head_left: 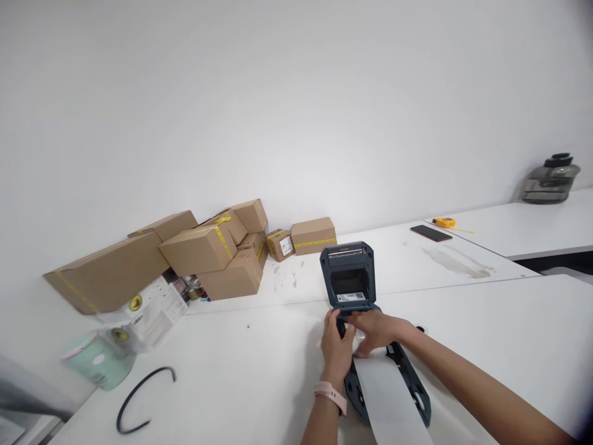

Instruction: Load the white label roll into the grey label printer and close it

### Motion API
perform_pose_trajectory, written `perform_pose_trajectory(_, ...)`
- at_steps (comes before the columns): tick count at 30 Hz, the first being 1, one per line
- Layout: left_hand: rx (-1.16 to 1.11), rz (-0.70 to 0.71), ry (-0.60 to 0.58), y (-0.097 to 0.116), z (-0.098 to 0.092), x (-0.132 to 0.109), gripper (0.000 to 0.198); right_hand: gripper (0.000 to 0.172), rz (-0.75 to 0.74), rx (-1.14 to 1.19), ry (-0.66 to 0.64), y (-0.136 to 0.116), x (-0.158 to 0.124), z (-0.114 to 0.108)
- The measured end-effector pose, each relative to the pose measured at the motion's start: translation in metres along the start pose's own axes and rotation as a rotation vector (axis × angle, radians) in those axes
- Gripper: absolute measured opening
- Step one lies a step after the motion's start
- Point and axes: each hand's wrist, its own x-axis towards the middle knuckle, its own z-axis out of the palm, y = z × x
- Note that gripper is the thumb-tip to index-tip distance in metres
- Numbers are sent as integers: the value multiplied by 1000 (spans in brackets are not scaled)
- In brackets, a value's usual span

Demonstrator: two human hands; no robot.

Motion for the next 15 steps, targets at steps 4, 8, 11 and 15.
perform_pose_trajectory(4, -42, -47, -26, -2, 1, -1, 55, 56, -23, 120, 161, -5, -29, -21)
perform_pose_trajectory(8, -52, -62, -42, 1, 0, 1, 55, 30, -94, 302, 821, -12, -47, -72)
perform_pose_trajectory(11, -71, -83, -62, 7, -4, 0, 60, 42, 4, 298, 1216, -9, -32, -105)
perform_pose_trajectory(15, -215, -181, -100, 5, -8, -21, 85, 53, 87, 536, 1022, -7, -8, -115)
